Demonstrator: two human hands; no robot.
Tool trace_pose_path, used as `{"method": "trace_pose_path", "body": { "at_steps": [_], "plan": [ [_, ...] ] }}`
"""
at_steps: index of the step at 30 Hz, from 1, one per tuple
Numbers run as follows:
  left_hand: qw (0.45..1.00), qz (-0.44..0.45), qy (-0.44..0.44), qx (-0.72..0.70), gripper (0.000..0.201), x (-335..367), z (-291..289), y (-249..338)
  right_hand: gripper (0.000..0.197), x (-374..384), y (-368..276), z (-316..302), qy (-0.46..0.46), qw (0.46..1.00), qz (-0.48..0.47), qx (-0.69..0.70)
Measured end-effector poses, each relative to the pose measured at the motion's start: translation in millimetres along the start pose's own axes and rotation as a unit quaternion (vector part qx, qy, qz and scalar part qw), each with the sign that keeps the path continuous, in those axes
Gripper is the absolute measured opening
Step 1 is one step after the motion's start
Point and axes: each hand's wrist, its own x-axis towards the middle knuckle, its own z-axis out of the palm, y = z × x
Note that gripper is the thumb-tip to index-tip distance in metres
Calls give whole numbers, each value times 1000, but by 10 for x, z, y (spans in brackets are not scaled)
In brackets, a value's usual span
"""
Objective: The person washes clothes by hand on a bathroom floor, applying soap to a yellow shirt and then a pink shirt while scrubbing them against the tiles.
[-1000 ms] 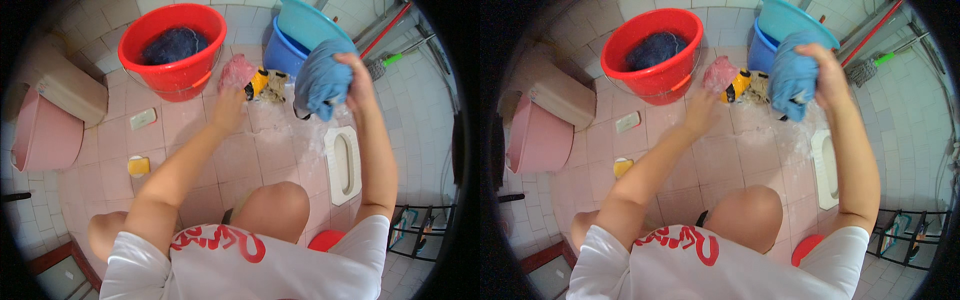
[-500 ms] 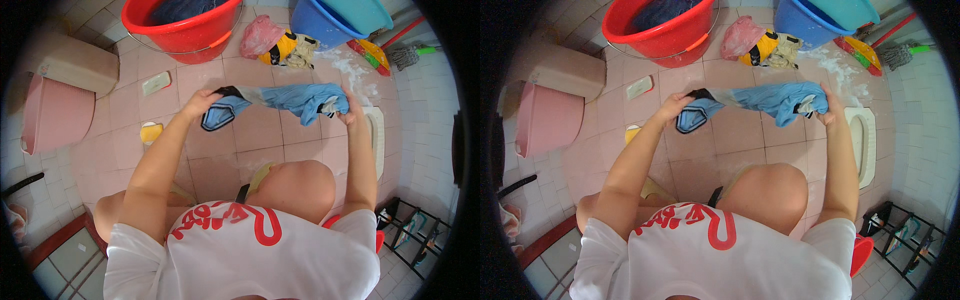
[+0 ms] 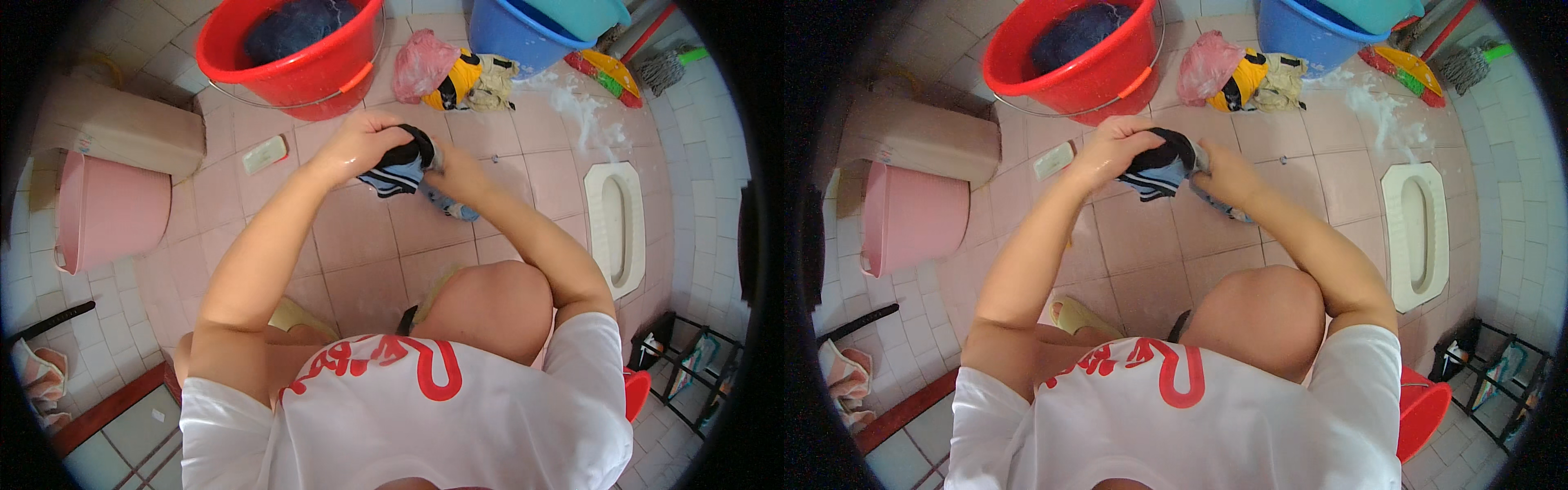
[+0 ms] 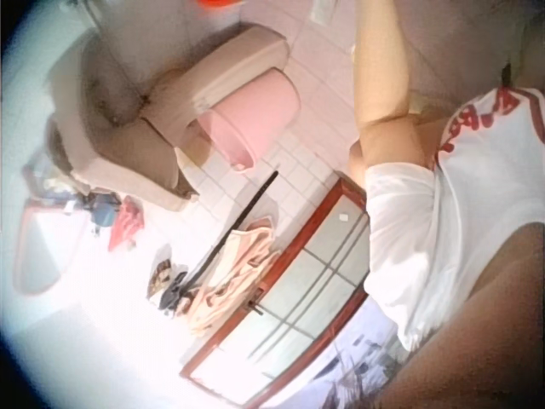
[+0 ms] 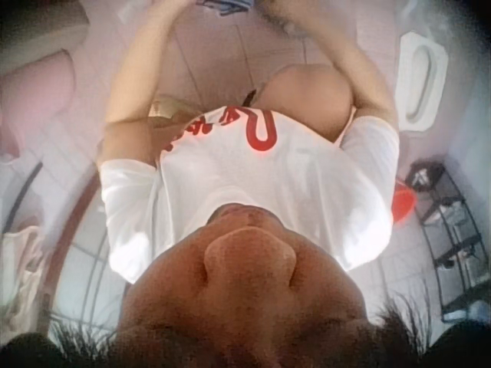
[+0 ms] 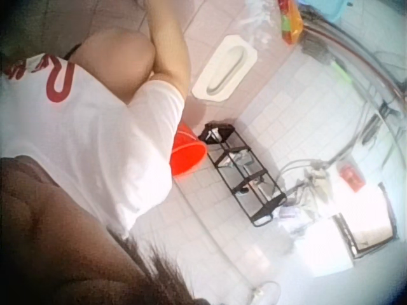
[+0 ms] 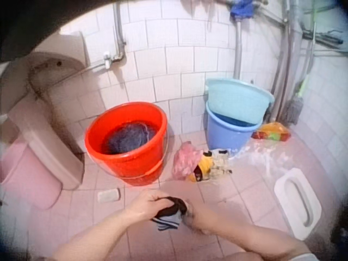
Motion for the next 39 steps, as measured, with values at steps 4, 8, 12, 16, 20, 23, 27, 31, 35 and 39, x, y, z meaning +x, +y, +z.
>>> {"method": "trace_pose_path", "body": {
  "at_steps": [4, 8, 12, 16, 20, 23, 27, 31, 35, 39],
  "plan": [
    [949, 165, 17, 269, 12, -133, -371, 345, 45, 74, -10, -540, 122, 986, -105, -45],
    [973, 156, 85, 147, 14, -307, -680, 609, 31, -5, -426, -890, 50, 977, -49, 201],
    [979, 154, 113, 68, 16, -387, -679, 876, 29, 27, -583, -1004, 14, 925, -44, 376],
    [972, 158, 167, 58, 17, -304, -447, 1036, 37, 112, -840, -753, 96, 952, -49, 285],
    [983, 122, 126, 49, 15, -270, -445, 1098, 47, 211, -766, -527, 199, 964, -162, 64],
    [981, 96, 106, 127, 16, -320, -555, 1007, 41, 230, -545, -607, 244, 944, -208, -72],
    [906, 130, 31, 402, 22, -398, -768, 956, 23, 179, -487, -676, 129, 984, -108, -63],
    [749, 190, 177, 609, 32, -392, -1058, 771, 19, 97, -537, -796, 144, 985, -73, 59],
    [755, 179, 237, 584, 25, -548, -1258, 908, 23, -3, -561, -1011, 148, 963, -140, 177],
    [842, 207, 294, 402, 22, -512, -1509, 771, 18, -94, -832, -1204, 124, 964, -140, 189]
  ]
}}
